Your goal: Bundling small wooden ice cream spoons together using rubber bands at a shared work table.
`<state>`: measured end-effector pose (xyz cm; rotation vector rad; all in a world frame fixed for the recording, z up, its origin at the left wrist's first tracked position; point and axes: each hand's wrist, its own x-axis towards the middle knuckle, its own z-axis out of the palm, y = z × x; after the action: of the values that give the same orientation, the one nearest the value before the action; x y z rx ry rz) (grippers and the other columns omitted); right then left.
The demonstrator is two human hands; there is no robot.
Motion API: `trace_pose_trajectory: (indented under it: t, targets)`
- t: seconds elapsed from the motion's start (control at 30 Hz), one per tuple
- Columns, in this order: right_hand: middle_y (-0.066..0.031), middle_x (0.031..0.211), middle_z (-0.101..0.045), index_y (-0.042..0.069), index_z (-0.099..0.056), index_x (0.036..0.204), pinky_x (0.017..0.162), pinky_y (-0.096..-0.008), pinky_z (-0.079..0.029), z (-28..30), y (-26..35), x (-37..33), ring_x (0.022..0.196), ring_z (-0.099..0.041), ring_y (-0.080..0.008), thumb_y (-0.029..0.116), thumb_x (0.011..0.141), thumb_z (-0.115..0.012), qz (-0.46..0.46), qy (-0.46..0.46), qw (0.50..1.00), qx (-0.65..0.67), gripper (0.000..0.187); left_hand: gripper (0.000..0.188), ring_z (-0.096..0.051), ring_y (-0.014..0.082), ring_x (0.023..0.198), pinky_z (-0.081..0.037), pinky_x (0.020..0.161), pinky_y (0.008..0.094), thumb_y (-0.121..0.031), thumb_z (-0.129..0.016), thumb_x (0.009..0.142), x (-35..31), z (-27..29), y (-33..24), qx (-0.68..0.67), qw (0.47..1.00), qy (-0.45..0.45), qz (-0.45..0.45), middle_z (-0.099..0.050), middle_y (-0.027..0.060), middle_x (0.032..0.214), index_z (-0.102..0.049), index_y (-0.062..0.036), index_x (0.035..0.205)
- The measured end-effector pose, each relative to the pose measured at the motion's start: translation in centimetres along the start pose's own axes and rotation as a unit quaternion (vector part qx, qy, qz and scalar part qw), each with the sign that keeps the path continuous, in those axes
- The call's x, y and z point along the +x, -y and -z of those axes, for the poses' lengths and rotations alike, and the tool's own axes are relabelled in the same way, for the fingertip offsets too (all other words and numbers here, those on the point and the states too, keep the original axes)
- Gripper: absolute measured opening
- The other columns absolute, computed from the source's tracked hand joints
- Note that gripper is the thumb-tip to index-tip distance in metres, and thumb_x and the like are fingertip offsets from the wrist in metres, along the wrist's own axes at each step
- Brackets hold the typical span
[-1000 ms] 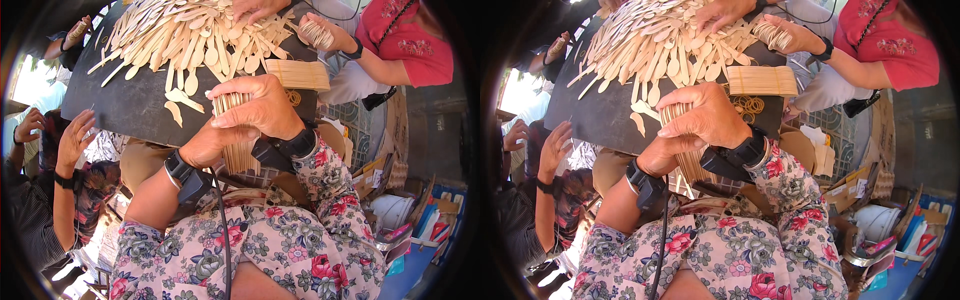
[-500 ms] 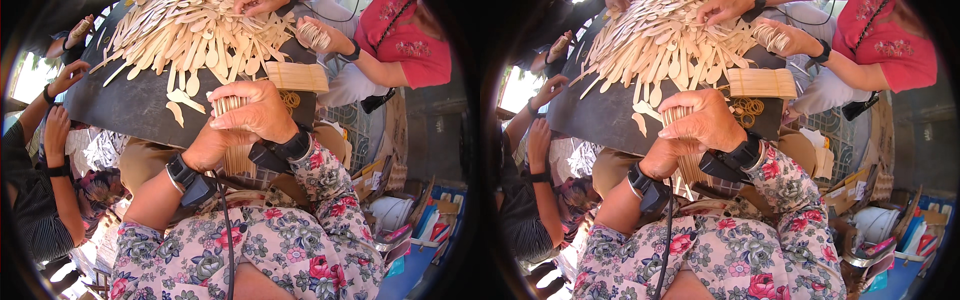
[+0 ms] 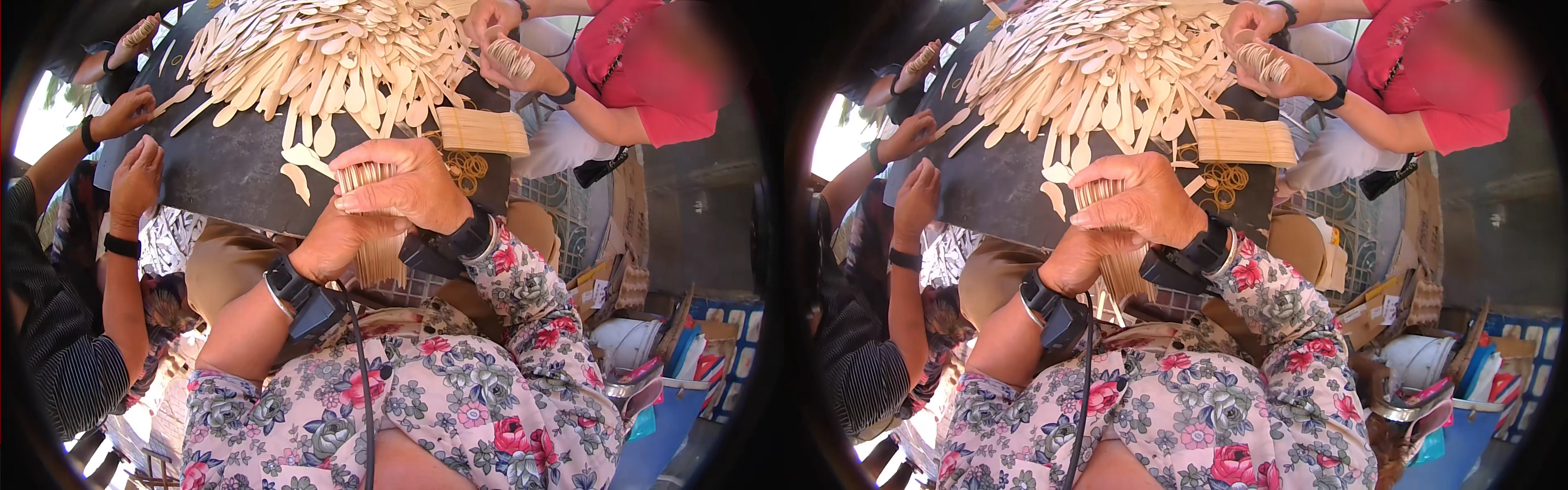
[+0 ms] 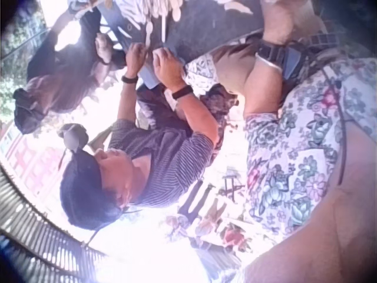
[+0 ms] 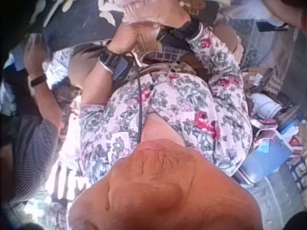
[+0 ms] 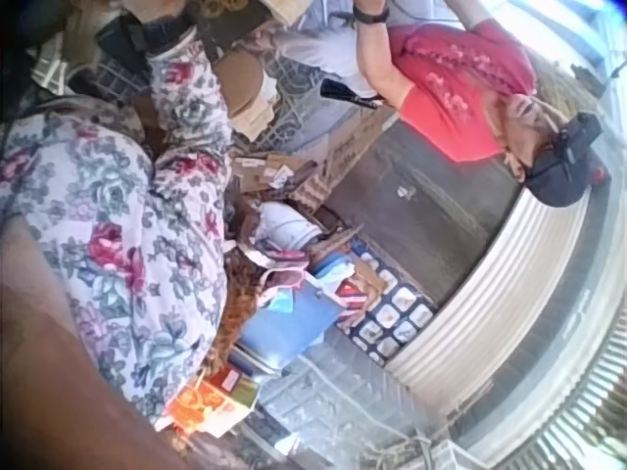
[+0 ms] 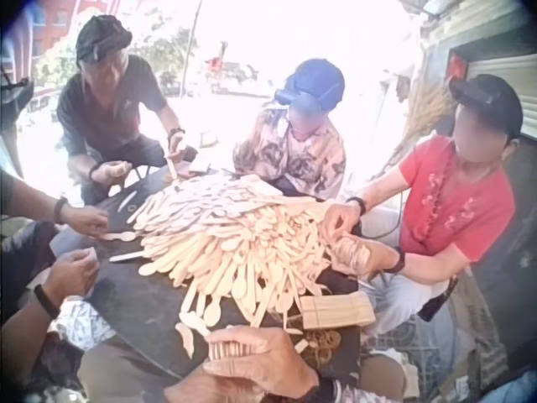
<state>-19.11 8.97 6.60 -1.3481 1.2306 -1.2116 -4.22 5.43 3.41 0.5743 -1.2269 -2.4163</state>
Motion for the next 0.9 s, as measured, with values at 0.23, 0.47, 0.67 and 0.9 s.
trace_pose_trajectory:
  t: [0.23,0.47,0.67,0.9]
  targets:
    - [-0.0066,0.078,-0.068,-0.002,-0.069,0.09,0.065,-0.0236,-0.05,4.9,0.1,3.2,0.076,-0.066,-0.0111,0.02,0.084,-0.069,-0.051,-0.194,0.974,-0.109,0.023,0.024,-0.068,0.0251,0.08,-0.057,0.074,0.0365,-0.005,-0.067,0.085,0.1,1.5,-1.3,-0.109,0.991,-0.078,0.031,-0.066,0.0124,0.089,-0.059,0.0044,0.106]
    - [-0.0205,0.092,-0.069,0.002,-0.072,0.086,0.079,-0.0408,-0.052,9.5,-3.1,8.0,0.092,-0.067,-0.0316,0.039,0.075,-0.065,-0.183,-0.15,0.813,-0.532,0.04,0.028,-0.068,0.0264,0.084,-0.057,0.075,0.0378,-0.01,-0.066,0.086,0.9,2.6,-2.3,-0.156,0.974,-0.159,-0.041,-0.066,0.0141,0.091,-0.057,0.0039,0.11]
    - [-0.0128,0.064,-0.066,-0.001,-0.069,0.074,0.059,-0.033,-0.053,9.8,-5.4,10.3,0.052,-0.064,-0.0236,0.029,0.073,-0.067,-0.236,-0.213,0.752,-0.577,0.03,0.029,-0.068,0.0262,0.084,-0.057,0.075,0.0374,-0.01,-0.066,0.087,0.7,2.7,-3.1,-0.144,0.975,-0.162,-0.051,-0.066,0.0149,0.093,-0.057,0.0048,0.11]
    - [-0.0068,0.06,-0.061,-0.002,-0.065,0.073,0.04,-0.0213,-0.043,12.7,-7.1,7.9,0.045,-0.06,-0.0111,0.011,0.081,-0.065,-0.057,-0.103,0.888,-0.445,0.015,0.031,-0.068,0.0261,0.084,-0.057,0.075,0.0368,-0.009,-0.066,0.086,1.1,2.9,-2.5,-0.154,0.974,-0.15,-0.066,-0.066,0.0144,0.091,-0.056,0.0055,0.112]
